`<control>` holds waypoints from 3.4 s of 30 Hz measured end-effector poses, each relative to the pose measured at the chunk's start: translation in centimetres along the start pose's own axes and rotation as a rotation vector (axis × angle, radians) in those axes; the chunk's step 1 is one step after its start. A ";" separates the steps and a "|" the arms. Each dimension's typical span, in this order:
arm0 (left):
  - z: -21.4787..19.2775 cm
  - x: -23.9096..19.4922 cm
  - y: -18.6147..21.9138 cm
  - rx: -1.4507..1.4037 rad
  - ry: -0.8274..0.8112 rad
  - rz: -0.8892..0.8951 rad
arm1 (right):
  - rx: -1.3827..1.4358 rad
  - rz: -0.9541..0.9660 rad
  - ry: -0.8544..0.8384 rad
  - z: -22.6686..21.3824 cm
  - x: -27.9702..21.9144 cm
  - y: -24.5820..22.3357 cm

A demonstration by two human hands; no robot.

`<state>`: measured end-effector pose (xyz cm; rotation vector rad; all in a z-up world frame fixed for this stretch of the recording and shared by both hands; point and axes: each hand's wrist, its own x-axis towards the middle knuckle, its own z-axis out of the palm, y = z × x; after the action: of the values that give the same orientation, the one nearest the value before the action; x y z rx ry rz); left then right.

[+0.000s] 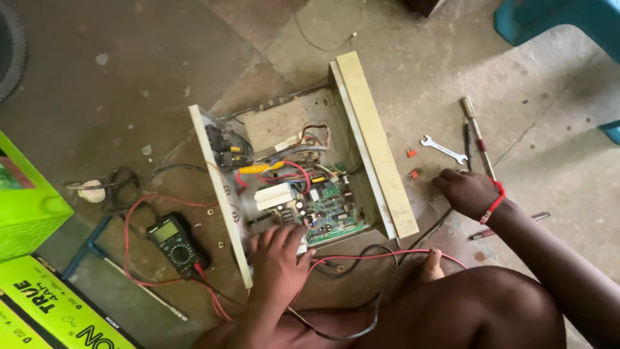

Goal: The person sits on the floor and works on an open electronic device, likely a battery charger. They use a multimeter to test connections on the circuit board and a screwdriver to adjust components and wires inside the metal casing.

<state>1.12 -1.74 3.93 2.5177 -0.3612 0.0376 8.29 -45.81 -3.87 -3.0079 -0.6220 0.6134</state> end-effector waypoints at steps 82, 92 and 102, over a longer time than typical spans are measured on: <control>3.2 -2.5 -5.1 0.199 -0.108 0.104 | -0.355 -0.671 -0.007 -16.2 20.8 -14.6; 3.4 -2.1 -7.3 0.237 -0.013 0.294 | -0.472 -0.526 -0.362 -17.2 22.2 -16.5; 4.1 -2.5 -6.9 0.313 0.102 0.234 | -0.459 -0.529 -0.403 -17.6 22.0 -16.8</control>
<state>0.32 2.04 -3.56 2.7517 -0.6495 0.3374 27.13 -20.76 5.62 -2.8714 -1.7147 1.1662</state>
